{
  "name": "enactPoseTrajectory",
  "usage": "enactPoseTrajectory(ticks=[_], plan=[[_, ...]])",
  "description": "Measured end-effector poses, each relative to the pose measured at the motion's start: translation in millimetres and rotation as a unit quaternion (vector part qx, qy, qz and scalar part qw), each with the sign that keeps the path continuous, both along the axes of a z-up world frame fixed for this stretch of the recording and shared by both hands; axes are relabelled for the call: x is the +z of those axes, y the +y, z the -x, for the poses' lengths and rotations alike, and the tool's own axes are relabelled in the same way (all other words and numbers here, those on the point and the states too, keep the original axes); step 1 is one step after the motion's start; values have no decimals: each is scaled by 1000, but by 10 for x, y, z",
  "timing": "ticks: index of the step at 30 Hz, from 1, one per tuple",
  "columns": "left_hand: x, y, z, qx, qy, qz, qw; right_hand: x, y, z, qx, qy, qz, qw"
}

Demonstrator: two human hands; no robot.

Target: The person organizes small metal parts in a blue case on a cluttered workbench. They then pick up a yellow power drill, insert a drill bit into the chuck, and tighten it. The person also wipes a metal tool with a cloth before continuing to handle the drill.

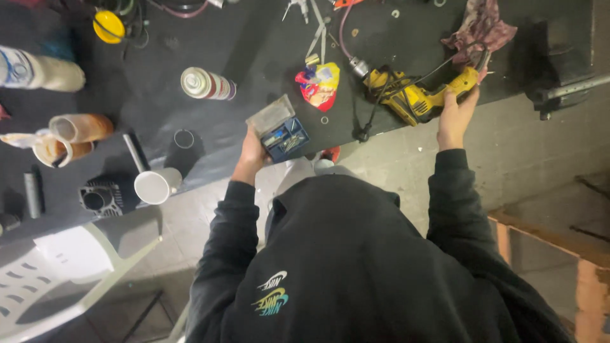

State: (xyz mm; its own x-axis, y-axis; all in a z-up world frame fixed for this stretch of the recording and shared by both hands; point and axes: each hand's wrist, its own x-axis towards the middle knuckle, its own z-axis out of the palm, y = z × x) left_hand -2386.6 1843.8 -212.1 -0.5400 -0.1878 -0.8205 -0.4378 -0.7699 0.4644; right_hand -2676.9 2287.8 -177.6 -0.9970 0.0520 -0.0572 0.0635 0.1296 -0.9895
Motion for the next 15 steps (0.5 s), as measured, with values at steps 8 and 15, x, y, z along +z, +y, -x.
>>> enactPoseTrajectory(ticks=[8, 15], plan=[[-210, -127, 24, -44, -86, 119, 988, 1369, -1221, -456, 241, 193, -350, 884], [700, -81, 102, -47, -62, 228, 971, 1519, -2614, -742, 392, 177, -319, 845]])
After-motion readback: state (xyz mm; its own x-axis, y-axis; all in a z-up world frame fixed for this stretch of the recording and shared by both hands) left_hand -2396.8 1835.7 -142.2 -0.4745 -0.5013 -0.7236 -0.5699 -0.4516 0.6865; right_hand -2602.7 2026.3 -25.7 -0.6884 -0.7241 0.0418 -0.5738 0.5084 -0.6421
